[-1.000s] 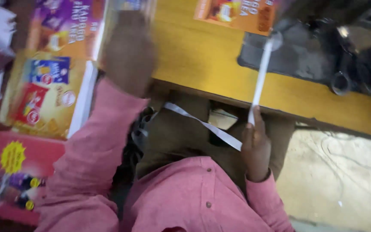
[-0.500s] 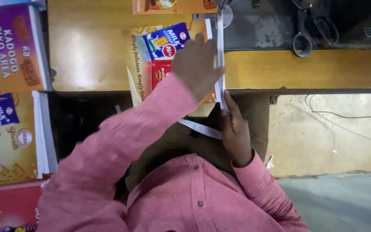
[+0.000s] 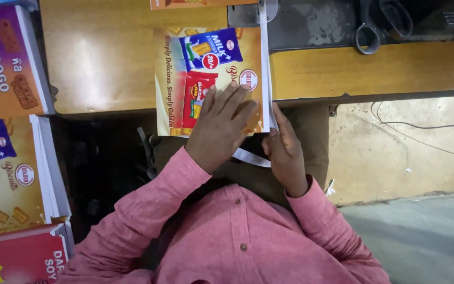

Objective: The person sits and uses a sewing machine to stitch a white strip of material onto the edge of various printed paper sheets. They repeatedly pick up a sheet, align it with the strip under the needle, sew along the edge, and then move the finished piece aside.

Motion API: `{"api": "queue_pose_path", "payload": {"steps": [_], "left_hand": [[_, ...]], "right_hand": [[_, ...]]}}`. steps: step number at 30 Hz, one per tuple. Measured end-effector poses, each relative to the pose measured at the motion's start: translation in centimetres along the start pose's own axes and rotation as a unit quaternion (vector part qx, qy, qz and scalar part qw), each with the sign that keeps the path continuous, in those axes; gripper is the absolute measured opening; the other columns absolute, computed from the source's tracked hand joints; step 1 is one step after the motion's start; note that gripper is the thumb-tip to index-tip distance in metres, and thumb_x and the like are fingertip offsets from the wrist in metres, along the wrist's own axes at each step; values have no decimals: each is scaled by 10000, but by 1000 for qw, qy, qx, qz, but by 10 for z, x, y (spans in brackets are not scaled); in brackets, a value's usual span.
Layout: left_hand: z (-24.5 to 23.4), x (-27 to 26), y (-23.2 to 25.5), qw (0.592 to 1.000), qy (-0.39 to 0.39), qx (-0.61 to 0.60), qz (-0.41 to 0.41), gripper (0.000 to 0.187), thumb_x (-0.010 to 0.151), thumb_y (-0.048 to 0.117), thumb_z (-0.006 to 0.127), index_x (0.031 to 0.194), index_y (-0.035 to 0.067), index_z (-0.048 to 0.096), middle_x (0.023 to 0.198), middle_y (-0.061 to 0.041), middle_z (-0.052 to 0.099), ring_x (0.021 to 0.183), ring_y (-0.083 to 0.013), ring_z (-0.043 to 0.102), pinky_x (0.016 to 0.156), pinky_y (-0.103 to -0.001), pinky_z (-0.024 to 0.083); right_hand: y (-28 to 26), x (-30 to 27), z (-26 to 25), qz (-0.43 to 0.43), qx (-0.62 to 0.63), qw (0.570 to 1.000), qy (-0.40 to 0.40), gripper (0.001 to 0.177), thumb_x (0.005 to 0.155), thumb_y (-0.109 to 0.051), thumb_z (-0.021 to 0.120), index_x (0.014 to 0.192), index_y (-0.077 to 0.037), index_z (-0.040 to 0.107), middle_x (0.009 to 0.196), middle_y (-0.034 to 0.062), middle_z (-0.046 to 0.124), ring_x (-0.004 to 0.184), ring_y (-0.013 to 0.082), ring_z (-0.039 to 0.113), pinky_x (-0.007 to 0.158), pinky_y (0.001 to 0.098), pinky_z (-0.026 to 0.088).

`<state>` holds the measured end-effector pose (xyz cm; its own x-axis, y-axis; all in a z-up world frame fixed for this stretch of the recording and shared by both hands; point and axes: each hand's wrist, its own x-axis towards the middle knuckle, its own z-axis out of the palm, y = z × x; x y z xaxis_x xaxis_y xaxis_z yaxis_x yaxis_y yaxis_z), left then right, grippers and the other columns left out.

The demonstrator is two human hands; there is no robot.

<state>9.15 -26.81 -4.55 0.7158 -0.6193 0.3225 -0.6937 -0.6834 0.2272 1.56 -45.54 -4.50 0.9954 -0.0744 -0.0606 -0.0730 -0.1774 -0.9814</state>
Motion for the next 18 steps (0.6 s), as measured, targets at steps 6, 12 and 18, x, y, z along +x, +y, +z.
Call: {"api": "queue_pose_path", "payload": {"steps": [6,12,18], "left_hand": [[2,6,7,999,-22,-5,-22,697,870,351,884,1484,157,618,1605,-165,492,1560,-391,385,1285,-650,231],[1,26,-9,999,-2,-50,-10,761,877,718,725,1362,134,667,1481,-177,572,1474,-421,486,1253,-684,252],[23,51,-34,999,14,-39,15,527,1046,562,660,1318,113,707,1241,-146,610,1297,-413,615,1082,-582,482]], "right_hand": [[12,-2,1,-10,3,1000,-6,556,1171,-247,407,1718,-172,347,691,44,581,577,149,499,560,273,414],[20,-5,0,3,-8,1000,3,550,1169,-285,423,1707,-180,375,679,49,588,595,170,552,560,296,438],[16,-6,2,-22,-54,998,19,531,1171,-230,422,1695,-149,397,683,47,610,598,167,559,592,307,455]]}}
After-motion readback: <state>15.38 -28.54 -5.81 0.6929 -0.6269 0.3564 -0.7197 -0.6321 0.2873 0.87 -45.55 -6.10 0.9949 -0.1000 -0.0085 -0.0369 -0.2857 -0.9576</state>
